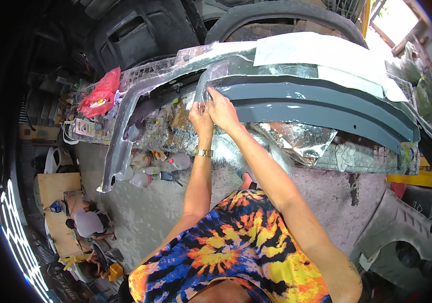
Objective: Applying fiberglass sheets and adhesive material to repair a car bumper.
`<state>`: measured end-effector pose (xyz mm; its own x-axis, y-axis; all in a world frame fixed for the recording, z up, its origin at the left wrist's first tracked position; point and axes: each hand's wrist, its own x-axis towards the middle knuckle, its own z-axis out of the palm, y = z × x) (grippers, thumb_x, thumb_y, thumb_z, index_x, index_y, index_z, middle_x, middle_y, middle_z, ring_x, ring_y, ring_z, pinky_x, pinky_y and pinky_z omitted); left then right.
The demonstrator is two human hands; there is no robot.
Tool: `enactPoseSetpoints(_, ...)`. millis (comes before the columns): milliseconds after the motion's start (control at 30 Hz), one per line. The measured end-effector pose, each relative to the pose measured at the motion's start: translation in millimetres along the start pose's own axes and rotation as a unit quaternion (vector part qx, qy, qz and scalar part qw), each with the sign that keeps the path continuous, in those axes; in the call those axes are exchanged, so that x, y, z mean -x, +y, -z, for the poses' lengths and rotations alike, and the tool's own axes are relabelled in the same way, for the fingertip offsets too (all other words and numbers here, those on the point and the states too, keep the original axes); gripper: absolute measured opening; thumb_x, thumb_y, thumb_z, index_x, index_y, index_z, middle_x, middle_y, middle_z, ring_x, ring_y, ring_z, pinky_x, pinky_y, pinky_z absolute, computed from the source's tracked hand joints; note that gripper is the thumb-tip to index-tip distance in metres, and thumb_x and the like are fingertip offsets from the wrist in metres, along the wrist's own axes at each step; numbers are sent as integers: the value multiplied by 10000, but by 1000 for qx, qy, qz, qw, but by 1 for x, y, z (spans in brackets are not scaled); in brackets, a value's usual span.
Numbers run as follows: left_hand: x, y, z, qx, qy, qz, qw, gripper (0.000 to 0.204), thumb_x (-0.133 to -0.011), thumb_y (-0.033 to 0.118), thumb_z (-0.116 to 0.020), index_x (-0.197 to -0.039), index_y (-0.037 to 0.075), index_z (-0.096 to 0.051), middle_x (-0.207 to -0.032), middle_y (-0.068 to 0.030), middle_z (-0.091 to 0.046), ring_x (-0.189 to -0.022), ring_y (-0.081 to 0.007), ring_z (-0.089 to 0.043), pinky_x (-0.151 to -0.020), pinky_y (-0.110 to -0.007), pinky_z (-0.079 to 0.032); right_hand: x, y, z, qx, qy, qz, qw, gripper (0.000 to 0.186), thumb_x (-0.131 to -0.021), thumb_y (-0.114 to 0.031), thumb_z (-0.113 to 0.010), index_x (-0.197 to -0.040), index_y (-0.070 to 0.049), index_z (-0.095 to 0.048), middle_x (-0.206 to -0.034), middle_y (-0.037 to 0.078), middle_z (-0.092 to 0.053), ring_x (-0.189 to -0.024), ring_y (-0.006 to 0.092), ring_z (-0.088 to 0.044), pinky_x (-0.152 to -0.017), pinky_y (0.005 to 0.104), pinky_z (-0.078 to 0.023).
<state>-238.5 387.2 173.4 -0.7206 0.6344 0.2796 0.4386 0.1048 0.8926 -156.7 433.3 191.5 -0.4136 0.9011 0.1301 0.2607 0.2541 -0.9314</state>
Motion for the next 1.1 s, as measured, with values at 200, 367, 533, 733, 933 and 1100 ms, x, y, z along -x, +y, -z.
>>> enactPoseSetpoints(200,9,2,16,37,-33,53,997,184,-863,77,-691,-825,-32,-548,-672,-91,-642,-540,-121,-567,-522,-278,-470,9,-15,3,-49,-32,-33,998,497,-857,-83,-476,-1347,-3,-501,-1226,276,-597,-1165,406,-566,-983,452,-445)
enactPoseSetpoints(367,25,-8,48,41,-57,45,997,437,-846,178,-744,-1171,7,-507,-824,-79,-667,-687,-125,-607,-632,-281,-497,5,4,-3,-37,-49,-27,998,498,-854,-19,-440,-1348,21,-495,-1252,232,-606,-674,225,-672,-693,360,-545)
enactPoseSetpoints(533,49,-12,119,33,-12,46,998,564,-916,231,-684,-1377,27,-432,-1090,-99,-620,-951,-165,-582,-865,-324,-470,17,-24,42,-177,-52,-31,982,504,-894,-23,-499,-1396,-19,-454,-1385,124,-541,-617,98,-575,-617,257,-511)
enactPoseSetpoints(733,101,-134,143,-16,-52,168,984,295,-903,225,-696,-1012,-46,-655,-901,-77,-688,-782,-136,-616,-726,-284,-505,115,0,81,-143,-181,-146,962,324,-914,-75,-532,-1226,5,-575,-1100,104,-673,-669,100,-581,-629,283,-501)
enactPoseSetpoints(933,119,-178,94,110,-70,390,911,378,-919,387,-659,-994,16,-654,-726,-8,-612,-605,-56,-527,-534,-220,-396,217,104,70,-86,-236,-207,945,279,-957,-84,-517,-1210,20,-574,-1040,95,-691,-748,114,-612,-632,254,-502)
enactPoseSetpoints(1100,82,-196,70,109,-42,523,844,382,-884,428,-690,-864,56,-607,-564,17,-497,-389,-64,-382,-355,-240,-257,220,93,69,-67,-274,-314,906,296,-949,-125,-526,-1201,21,-584,-1055,145,-691,-913,205,-652,-773,325,-512)
